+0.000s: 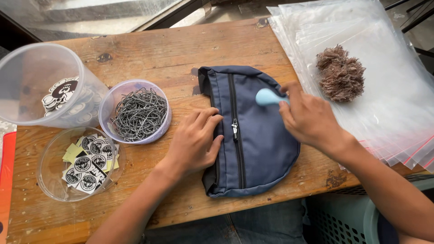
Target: The person cleans a blue fanny pack with a small brush, then attaches a bear-shaped sticker and a chain to the zipper pull. They place the decorated bag into a basket and pack a brown cleaning tool into a plastic bag.
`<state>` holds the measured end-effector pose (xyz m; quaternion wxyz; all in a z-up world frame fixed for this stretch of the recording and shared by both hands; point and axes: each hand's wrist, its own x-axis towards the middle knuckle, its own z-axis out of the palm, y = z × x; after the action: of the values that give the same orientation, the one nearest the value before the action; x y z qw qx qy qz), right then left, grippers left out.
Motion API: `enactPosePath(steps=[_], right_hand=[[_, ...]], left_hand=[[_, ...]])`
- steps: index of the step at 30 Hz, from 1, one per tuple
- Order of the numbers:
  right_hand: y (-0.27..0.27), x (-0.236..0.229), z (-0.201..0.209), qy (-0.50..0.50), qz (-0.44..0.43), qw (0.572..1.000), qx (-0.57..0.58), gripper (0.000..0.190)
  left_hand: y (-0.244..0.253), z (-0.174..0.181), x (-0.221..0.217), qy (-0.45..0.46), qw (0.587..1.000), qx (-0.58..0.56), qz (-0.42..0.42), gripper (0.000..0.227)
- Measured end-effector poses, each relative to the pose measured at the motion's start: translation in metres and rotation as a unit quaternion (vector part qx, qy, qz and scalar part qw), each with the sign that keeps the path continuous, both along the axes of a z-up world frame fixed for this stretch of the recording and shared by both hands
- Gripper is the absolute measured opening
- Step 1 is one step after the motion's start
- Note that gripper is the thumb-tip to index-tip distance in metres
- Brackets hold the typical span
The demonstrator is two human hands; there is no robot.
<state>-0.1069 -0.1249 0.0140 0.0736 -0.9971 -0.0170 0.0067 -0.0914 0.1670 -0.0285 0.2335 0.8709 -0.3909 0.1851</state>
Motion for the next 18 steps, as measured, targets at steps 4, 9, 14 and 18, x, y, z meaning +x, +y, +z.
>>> enactPosePath(steps=[4,9,14,18], right_hand=[[0.024,-0.034,0.008,-0.027,0.105,0.991,0.08,0.021],[0.035,-0.069,0.05,0.394,0.256,0.865,0.178,0.011],[0.027,-0.064,0.027,0.173,0.186,0.949,0.186,0.013],[0.047,-0.076,0.02,0.292,0.136,0.916,0.24,0.01]], left_hand=[[0.0,-0.007,0.0,0.024,0.999,0.026,-0.013,0.039],[-0.006,-0.002,-0.003,0.038,0.999,0.027,-0.011,0.039],[-0.01,-0.003,-0.008,0.067,0.997,0.018,-0.045,0.039],[-0.007,-0.004,-0.007,0.068,0.996,0.032,-0.044,0.041]])
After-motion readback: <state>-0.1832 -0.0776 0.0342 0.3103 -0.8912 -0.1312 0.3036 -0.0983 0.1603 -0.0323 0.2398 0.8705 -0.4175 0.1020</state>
